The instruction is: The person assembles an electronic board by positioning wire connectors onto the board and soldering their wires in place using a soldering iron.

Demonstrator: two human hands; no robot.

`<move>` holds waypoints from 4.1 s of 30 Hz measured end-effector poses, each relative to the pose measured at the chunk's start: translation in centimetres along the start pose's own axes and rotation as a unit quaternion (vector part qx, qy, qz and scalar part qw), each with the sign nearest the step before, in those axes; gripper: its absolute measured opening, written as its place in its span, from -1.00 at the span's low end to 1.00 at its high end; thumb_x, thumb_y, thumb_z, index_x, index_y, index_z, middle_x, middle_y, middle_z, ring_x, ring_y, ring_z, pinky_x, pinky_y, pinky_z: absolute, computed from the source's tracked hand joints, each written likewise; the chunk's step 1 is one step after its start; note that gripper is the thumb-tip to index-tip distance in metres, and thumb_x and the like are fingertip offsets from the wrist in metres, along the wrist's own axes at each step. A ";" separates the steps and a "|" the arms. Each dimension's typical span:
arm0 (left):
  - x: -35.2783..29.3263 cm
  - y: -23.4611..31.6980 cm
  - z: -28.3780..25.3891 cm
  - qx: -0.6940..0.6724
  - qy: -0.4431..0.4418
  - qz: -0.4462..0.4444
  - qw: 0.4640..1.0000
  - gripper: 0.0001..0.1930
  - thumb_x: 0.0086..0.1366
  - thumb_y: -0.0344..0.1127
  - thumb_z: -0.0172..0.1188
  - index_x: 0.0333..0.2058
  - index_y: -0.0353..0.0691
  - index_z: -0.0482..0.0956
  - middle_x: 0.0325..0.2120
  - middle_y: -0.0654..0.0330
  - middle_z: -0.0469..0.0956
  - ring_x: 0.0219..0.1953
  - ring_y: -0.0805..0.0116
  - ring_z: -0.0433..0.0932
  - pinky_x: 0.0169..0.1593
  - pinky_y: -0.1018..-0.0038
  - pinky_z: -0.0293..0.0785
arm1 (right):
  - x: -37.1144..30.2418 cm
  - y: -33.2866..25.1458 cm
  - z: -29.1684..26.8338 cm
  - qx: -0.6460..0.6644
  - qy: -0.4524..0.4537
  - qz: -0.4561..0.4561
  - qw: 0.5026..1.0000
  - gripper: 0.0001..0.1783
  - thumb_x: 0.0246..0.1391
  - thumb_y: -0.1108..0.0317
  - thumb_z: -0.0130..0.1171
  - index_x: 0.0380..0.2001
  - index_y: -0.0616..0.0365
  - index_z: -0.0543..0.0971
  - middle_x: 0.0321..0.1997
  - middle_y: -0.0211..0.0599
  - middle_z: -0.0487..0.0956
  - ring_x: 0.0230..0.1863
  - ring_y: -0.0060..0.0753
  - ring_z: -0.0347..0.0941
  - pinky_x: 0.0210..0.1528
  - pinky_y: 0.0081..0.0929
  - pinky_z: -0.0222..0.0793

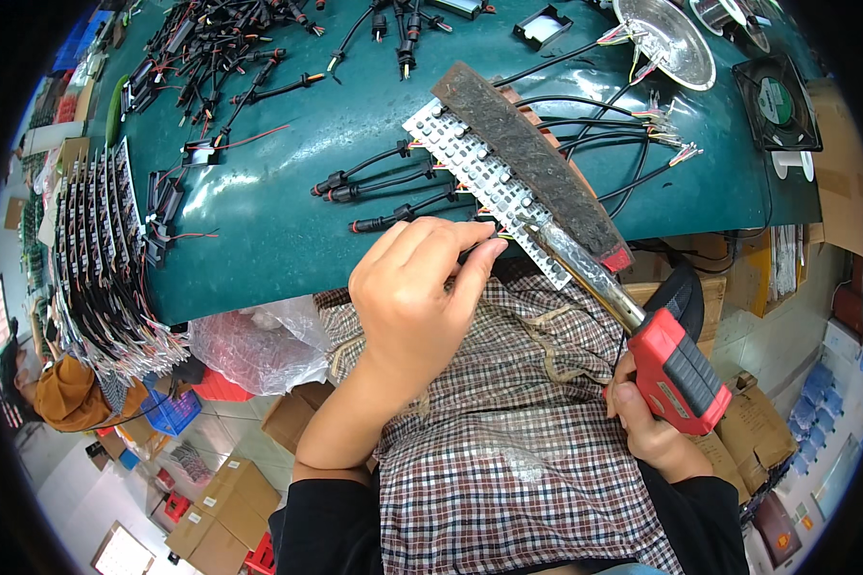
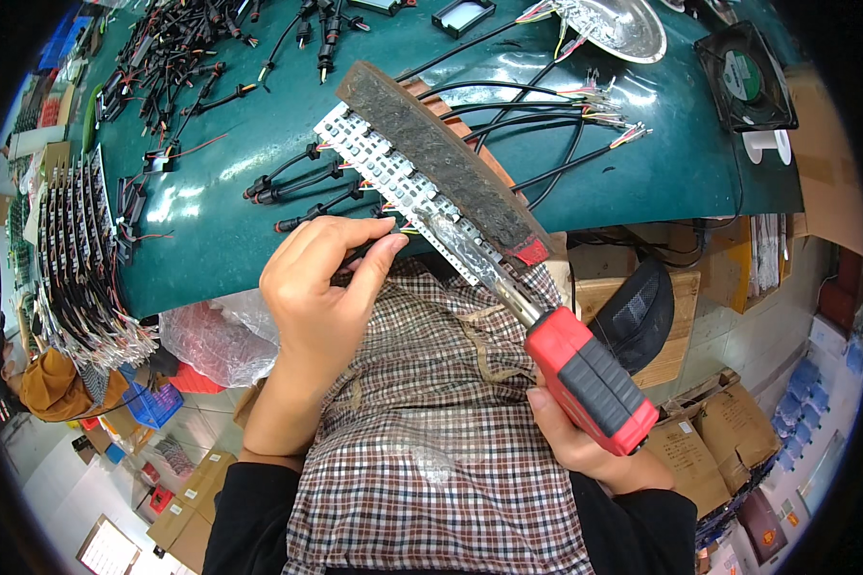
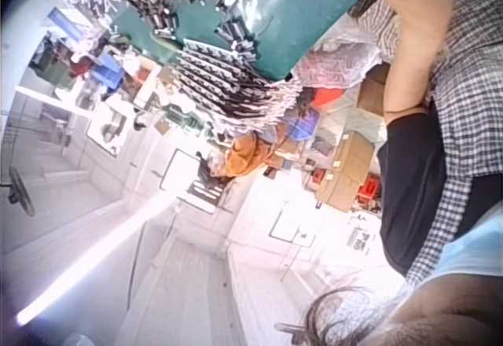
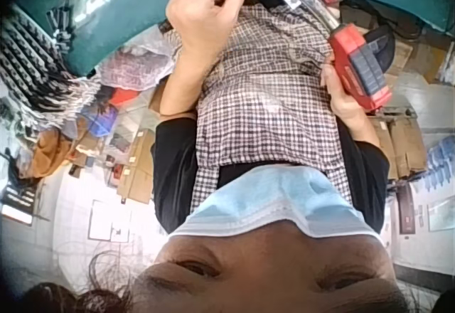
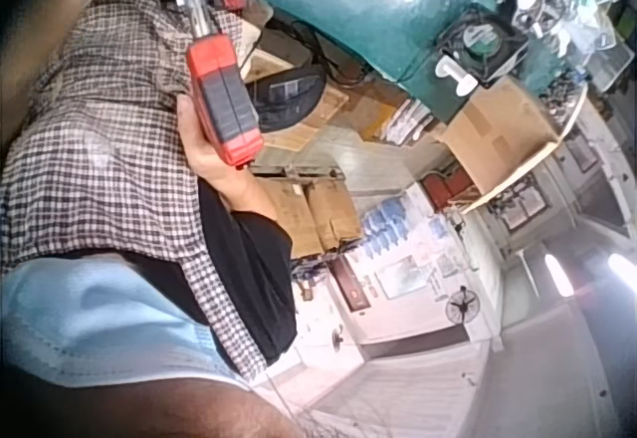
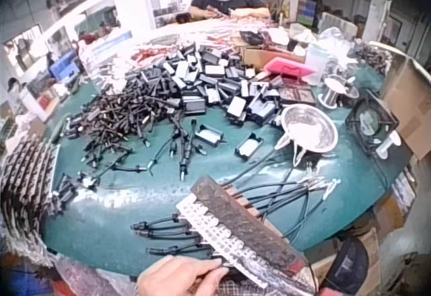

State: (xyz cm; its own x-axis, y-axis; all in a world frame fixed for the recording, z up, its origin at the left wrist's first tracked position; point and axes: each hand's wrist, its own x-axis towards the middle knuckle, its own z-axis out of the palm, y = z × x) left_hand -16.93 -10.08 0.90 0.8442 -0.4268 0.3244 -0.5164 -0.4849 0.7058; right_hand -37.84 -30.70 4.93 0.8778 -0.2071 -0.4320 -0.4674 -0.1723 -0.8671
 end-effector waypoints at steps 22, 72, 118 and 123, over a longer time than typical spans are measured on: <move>-1.0 -0.2 1.6 0.017 0.067 0.023 0.997 -0.82 0.07 -0.49 0.52 -0.40 -0.28 0.66 -0.48 0.19 0.66 -0.56 0.41 0.52 -0.50 0.53 0.40 | 0.3 0.2 0.2 -0.032 -0.002 -0.047 0.998 -0.76 0.09 0.50 0.33 -0.15 0.29 0.62 -0.33 -0.18 0.60 -0.35 -0.19 0.57 -0.29 -0.33 0.46; 1.6 -1.2 -1.3 -0.077 -0.098 -0.024 0.992 -0.87 0.11 -0.48 0.47 -0.34 -0.31 0.74 -0.46 0.16 0.69 -0.42 0.38 0.65 -0.36 0.51 0.52 | -0.1 0.0 0.2 0.002 -0.010 -0.038 0.999 -0.82 0.34 0.33 0.07 -0.24 0.16 0.31 -0.43 -0.31 0.34 -0.57 -0.56 0.25 -0.50 -0.51 0.35; 7.7 -1.0 -2.8 0.051 -0.282 0.225 0.931 -0.88 0.05 -0.34 0.43 -0.45 -0.21 0.68 -0.53 0.19 0.59 -0.40 0.11 0.60 -0.32 0.25 0.51 | -1.2 0.3 0.5 -0.030 0.005 0.011 0.999 -0.69 0.16 0.52 0.30 -0.02 0.28 0.61 -0.20 -0.19 0.65 -0.23 -0.29 0.61 -0.19 -0.36 0.50; 7.8 -1.0 -2.7 0.049 -0.283 0.227 0.931 -0.88 0.05 -0.34 0.43 -0.45 -0.20 0.69 -0.54 0.19 0.58 -0.40 0.11 0.60 -0.33 0.24 0.50 | -1.5 0.2 0.3 -0.010 0.010 0.022 1.000 -0.70 0.16 0.52 0.29 -0.02 0.27 0.61 -0.28 -0.27 0.63 -0.30 -0.39 0.57 -0.25 -0.43 0.47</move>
State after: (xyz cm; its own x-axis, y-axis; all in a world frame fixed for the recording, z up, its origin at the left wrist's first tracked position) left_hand -9.45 -10.86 4.44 0.3400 -0.9245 0.1722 -0.8347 -0.2124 0.5081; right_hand -39.27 -30.13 5.34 0.8537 -0.2341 -0.4653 -0.5086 -0.1822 -0.8415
